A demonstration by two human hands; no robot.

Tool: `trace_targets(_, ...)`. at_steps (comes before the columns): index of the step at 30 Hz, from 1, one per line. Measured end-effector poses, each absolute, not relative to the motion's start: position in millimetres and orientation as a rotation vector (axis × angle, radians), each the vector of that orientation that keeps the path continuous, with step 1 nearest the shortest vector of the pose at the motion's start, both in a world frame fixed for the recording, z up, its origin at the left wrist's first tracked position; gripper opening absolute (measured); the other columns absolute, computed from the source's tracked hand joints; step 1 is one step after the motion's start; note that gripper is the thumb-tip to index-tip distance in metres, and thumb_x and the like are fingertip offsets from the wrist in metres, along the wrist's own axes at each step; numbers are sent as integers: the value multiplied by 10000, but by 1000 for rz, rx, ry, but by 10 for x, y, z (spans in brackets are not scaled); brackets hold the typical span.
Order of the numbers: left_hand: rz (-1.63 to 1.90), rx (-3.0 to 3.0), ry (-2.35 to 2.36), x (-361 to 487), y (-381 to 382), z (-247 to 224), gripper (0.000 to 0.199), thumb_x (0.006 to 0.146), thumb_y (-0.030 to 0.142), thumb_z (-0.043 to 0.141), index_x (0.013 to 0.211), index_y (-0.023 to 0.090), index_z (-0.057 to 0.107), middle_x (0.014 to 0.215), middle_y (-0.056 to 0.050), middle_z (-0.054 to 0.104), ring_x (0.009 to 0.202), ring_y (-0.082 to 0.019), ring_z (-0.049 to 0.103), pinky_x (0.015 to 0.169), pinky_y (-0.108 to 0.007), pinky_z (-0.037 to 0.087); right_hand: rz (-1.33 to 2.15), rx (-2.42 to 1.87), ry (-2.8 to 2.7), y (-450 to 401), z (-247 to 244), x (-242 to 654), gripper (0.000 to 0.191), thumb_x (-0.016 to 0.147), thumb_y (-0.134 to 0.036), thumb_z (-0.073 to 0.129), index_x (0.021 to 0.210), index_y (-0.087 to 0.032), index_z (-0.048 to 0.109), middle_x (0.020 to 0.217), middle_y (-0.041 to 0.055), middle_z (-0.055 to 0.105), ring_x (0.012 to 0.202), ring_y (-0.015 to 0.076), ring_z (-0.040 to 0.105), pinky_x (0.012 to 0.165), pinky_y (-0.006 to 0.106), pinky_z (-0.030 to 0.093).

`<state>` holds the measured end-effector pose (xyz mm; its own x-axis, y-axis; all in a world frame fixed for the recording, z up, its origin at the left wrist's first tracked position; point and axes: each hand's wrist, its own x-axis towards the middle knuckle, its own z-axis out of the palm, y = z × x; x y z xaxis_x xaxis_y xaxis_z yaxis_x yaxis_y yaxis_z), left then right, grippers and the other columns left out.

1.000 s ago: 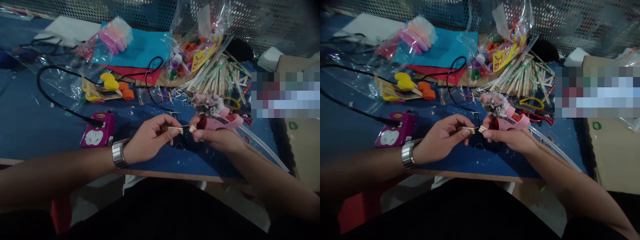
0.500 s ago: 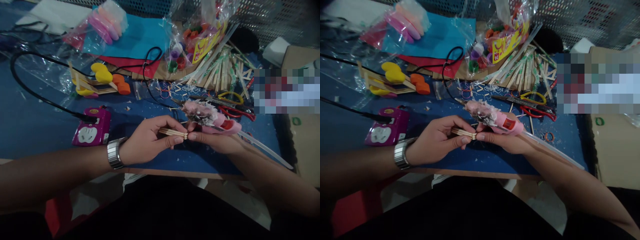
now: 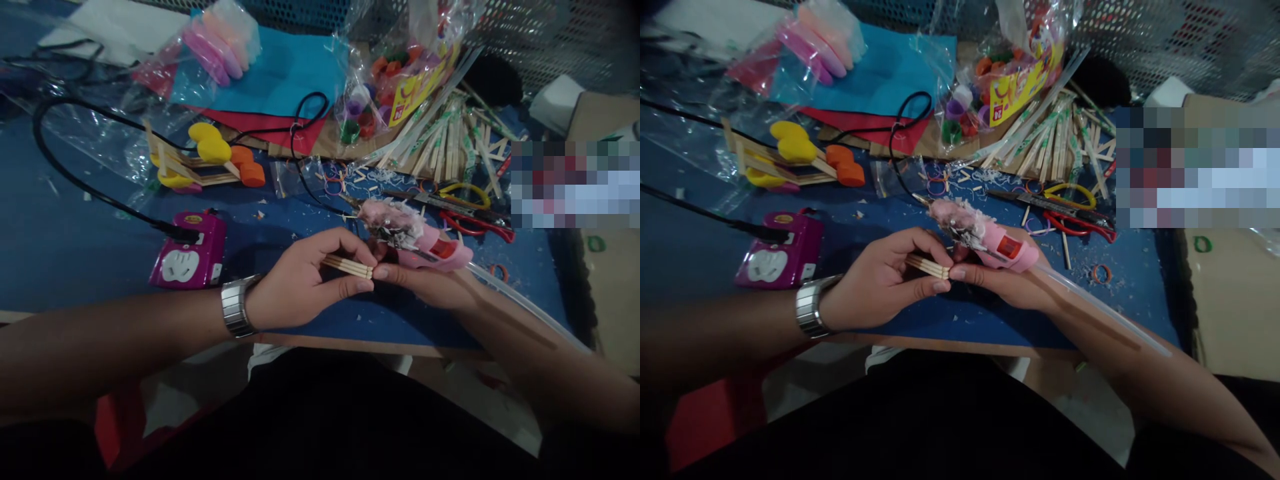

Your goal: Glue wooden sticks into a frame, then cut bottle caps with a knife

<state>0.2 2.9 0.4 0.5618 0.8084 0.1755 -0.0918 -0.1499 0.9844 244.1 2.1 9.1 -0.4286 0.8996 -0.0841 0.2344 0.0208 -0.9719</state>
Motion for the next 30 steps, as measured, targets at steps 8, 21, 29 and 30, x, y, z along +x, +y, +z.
trace_targets(8, 900, 1533, 624, 14, 22, -6, 237, 906, 263, 875, 1035, 179, 694, 984, -49, 774, 823, -130, 717, 734, -224, 573, 1512, -1130, -1611, 5, 72, 2404, 290, 846, -499, 916, 900, -272, 743, 937, 2, 712, 896, 201, 662, 829, 346, 549)
trace_targets(21, 864, 1424, 746, -3, 31, 52, 279, 1090, 422, 634, 962, 176, 660, 721, 22, 544, 618, -83, 497, 577, -215, 420, 1792, -944, -1444, 159, 262, 2554, 406, 848, -357, 922, 771, -235, 543, 840, -24, 612, 636, 99, 549, 577, 242, 482)
trace_targets(29, 823, 876, 650, 28, 67, 44, 211, 1043, 354, 644, 915, 194, 593, 746, 32, 473, 576, -67, 355, 525, -192, 314, 2004, -934, -1684, 197, 340, 2653, 378, 830, -298, 917, 752, -229, 554, 777, -19, 585, 672, 126, 560, 600, 257, 512)
trace_targets(30, 836, 858, 648, 29, 75, 48, 200, 1032, 334, 647, 902, 188, 601, 747, 29, 482, 577, -67, 363, 531, -198, 326, 2021, -960, -1683, 189, 330, 2659, 364, 822, -306, 924, 768, -227, 573, 773, -23, 583, 672, 125, 554, 612, 261, 518)
